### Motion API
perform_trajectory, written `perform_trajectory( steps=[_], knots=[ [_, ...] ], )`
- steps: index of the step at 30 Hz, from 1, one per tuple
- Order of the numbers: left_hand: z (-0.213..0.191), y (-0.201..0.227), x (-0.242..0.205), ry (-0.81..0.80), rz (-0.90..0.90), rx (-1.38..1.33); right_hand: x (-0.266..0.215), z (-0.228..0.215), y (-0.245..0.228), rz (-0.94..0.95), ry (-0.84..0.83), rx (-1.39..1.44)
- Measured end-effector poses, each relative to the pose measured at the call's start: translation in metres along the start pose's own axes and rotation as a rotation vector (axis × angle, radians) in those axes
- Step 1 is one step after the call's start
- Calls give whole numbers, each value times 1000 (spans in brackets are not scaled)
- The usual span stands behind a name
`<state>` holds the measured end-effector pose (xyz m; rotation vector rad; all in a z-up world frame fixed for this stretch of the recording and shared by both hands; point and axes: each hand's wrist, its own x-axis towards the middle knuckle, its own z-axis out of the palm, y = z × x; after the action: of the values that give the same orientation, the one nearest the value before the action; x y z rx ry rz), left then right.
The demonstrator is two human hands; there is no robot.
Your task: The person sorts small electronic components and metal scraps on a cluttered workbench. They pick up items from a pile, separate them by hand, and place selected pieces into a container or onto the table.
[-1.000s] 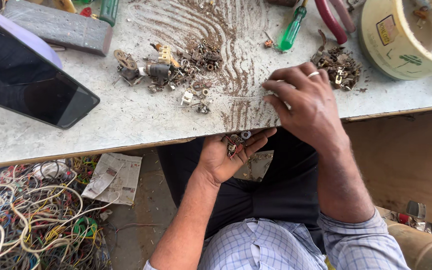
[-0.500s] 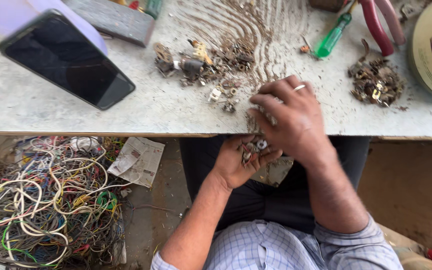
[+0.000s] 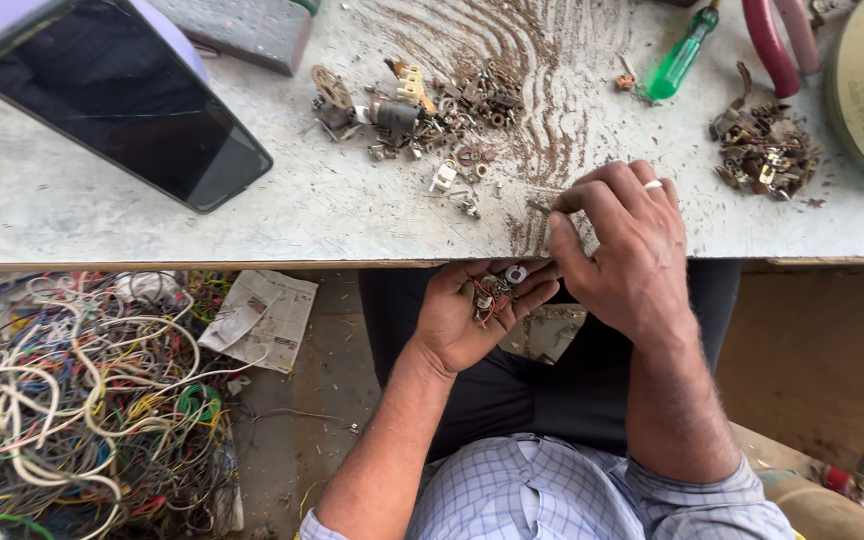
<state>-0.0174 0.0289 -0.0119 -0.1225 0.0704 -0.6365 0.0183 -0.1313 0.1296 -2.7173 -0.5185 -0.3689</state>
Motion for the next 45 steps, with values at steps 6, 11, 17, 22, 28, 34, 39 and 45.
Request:
perform_trajectory(
  steps=[6,11,17,22,28,34,39,45],
  knots=[
    [25,5,1,19,-20,16,-14,-3,2,83,90,-82],
    [26,6,2,15,-22,48,-19,-3,4,73,125,-73],
    [23,4,2,45,-11,55,-19,-4,0,68,87,-86],
    [22,2,4,30,-17,65,-15,-2,-2,48,80,-114],
    [24,3,4,28,-13,78,-15,3,2,41,101,-136],
    [26,1,4,65,-3,81,-18,7,8,87,111,-49],
    [26,1,5,90,-6,84,-19,5,12,132,99,14],
    [25,2,5,98,-4,85,-23,6,17,135,117,41]
  ],
)
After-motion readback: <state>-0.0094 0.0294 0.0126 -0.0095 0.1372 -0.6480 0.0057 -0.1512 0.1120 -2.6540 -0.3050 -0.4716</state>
